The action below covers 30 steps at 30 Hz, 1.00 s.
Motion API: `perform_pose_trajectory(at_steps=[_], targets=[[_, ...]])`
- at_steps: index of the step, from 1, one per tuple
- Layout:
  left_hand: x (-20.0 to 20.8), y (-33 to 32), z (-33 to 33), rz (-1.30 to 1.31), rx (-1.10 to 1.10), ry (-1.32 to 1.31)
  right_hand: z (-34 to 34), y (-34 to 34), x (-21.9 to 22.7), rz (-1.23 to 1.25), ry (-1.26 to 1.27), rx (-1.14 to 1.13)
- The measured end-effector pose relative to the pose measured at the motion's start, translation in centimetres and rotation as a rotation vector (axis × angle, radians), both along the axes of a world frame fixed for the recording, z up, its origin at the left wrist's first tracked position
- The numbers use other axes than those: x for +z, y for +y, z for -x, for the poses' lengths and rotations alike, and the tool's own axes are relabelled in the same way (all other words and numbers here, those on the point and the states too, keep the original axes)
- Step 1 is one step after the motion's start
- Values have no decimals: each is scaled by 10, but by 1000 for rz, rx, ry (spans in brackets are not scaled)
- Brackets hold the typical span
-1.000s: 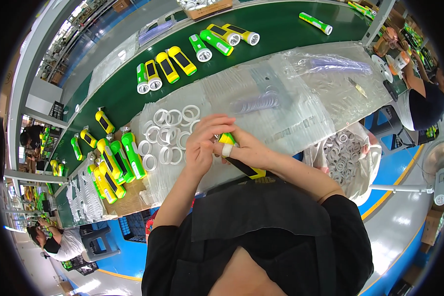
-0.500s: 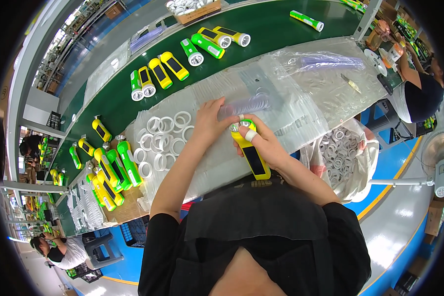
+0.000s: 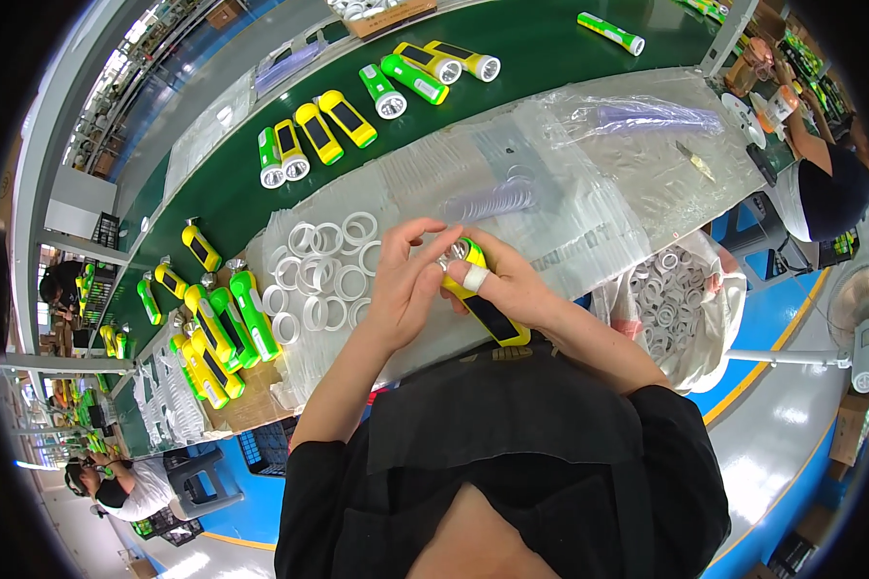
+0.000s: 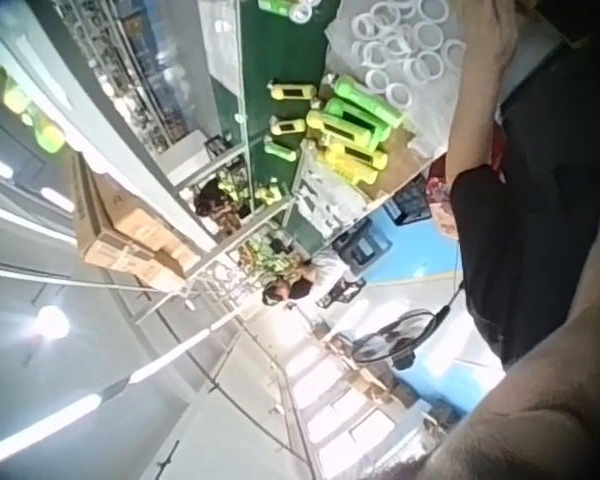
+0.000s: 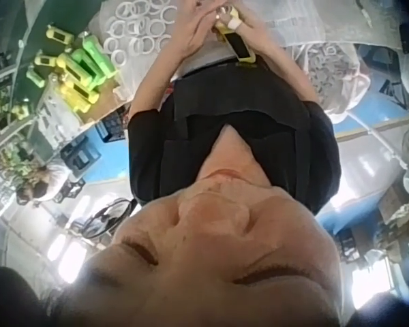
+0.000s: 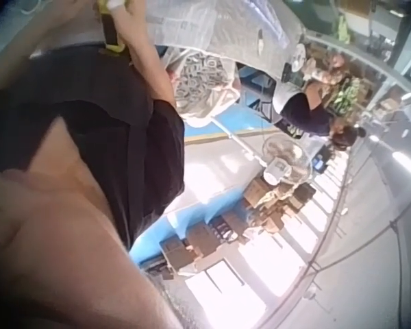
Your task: Assembling plastic flashlight components on a production line.
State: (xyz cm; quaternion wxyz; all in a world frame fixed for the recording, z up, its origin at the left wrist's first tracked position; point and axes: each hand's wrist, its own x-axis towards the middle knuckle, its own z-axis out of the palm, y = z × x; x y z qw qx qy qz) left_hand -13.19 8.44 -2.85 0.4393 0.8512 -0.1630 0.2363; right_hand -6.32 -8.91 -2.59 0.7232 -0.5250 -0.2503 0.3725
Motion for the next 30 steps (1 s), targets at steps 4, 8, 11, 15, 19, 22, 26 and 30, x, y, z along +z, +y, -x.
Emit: perform_pose_trajectory(at_steps=[4, 8, 11, 15, 19, 22, 26, 30], targets=[[-7, 0, 5, 32, -22, -102, 4, 6, 2, -7, -47, 69], [-13, -5, 4, 131, -43, -152, 7, 11, -1, -25, -8, 157], [-20, -1, 0, 120, -10, -226, 13, 17, -7, 1, 80, 94], [-12, 6, -1, 12, 122, -263, 2, 22, -5, -86, 31, 113], [-1, 42, 15, -225, 408, -94, -26, 37, 3, -220, -122, -27], [-21, 62, 25, -594, 540, 46, -30, 48, -6, -173, -247, -76], [-25, 60, 23, -401, 402, 84, -30, 54, -8, -171, -289, -61], [8, 45, 12, 243, 219, -41, -30, 54, -11, -191, -316, -46]])
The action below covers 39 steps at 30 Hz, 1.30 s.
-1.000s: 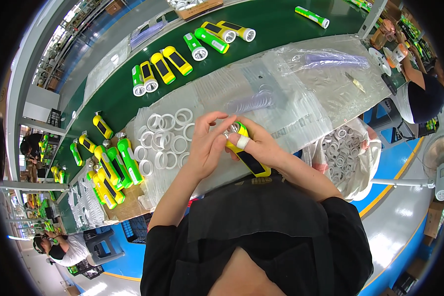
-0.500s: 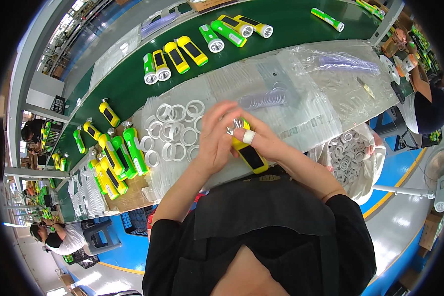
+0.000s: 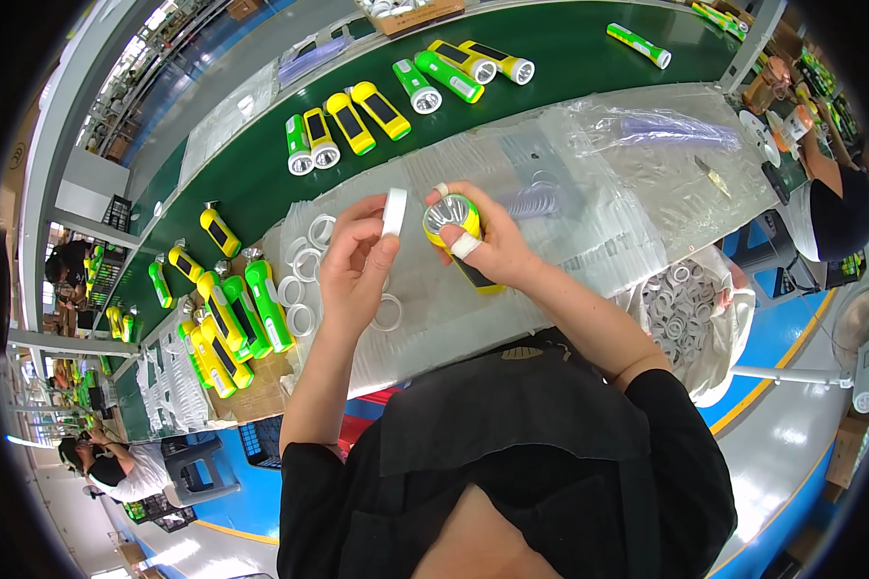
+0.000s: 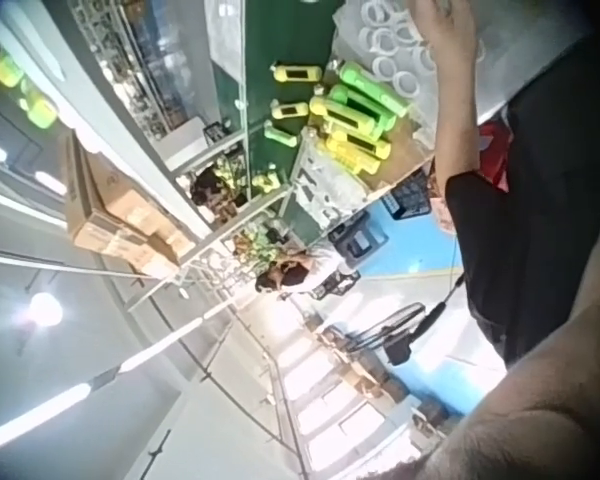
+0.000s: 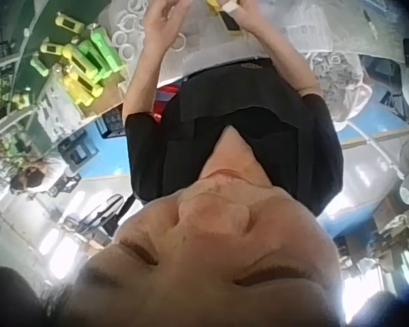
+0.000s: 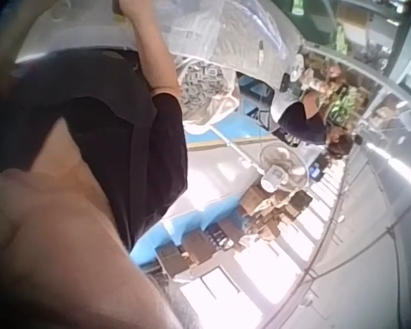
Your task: Assembling plastic flashlight components on a production line.
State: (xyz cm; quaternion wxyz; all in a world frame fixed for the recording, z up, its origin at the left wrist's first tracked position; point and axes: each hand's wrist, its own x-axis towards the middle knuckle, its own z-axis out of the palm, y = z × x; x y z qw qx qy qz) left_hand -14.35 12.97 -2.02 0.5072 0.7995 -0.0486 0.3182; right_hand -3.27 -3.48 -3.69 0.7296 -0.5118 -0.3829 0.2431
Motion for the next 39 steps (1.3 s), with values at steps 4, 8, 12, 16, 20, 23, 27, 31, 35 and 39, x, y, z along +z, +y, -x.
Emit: perform_pose_trajectory(at_steps=[4, 8, 12, 16, 20, 23, 27, 31, 35, 39], targets=[[17, -10, -11, -110, -33, -90, -1, 2, -6, -28, -17, -13], [20, -12, -10, -228, -22, -33, -2, 0, -10, -23, -8, 47], [27, -8, -9, -279, -51, 20, -5, -4, -4, 5, 69, 131], [37, -9, -13, -414, -57, -22, -15, -12, 8, -29, -302, -73], [37, -17, -18, -389, -126, 2, -49, -42, 40, 98, -825, -121], [36, -26, -24, -411, -148, -14, -57, -56, 77, 251, -892, -12], [26, -41, -34, -306, -184, 59, -55, -53, 120, 568, -1071, 218], [23, -47, -38, -234, -199, 39, -60, -44, 130, 651, -1174, 339], [19, -47, -41, -222, -200, -8, -58, -38, 134, 760, -1106, 344], [18, -48, -43, -271, -140, -34, -41, -29, 134, 1138, -1081, 74]])
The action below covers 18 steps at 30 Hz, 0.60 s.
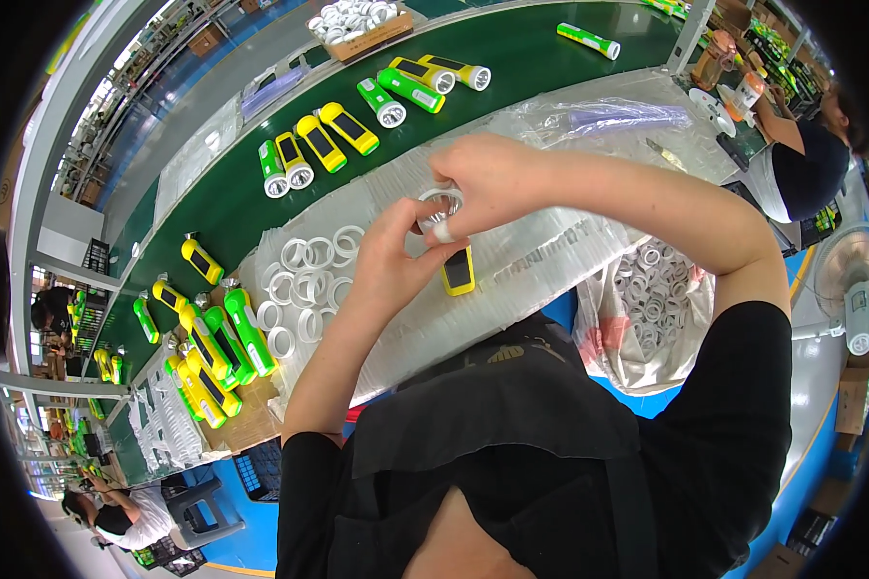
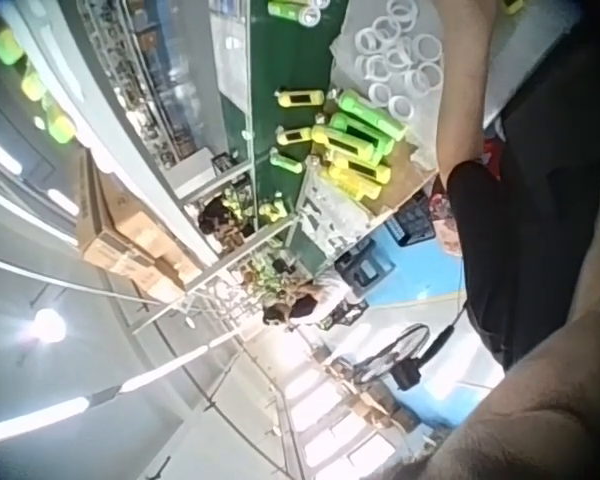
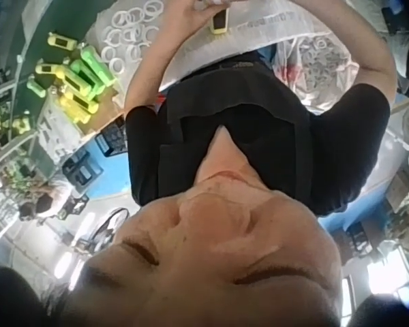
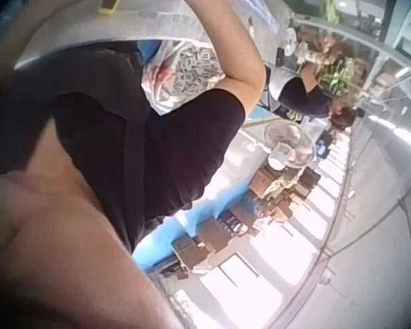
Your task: Assembling plastic flashlight components on a production line.
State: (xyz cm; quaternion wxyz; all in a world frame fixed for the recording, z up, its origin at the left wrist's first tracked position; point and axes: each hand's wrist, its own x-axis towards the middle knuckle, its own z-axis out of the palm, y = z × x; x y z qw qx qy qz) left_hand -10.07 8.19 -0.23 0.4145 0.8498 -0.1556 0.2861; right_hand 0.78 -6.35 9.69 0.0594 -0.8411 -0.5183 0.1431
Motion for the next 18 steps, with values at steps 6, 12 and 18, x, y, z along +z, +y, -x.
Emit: perform_pose_trajectory(at_steps=[6, 12, 18], targets=[[1, 0, -2, 65, 6, 30, 2, -4, -2, -183, -117, -43], [2, -5, 2, 33, 10, 58, 4, 1, -6, 79, -147, -109], [-3, -4, -3, 46, -18, -53, -4, -7, -18, -369, -159, 141]])
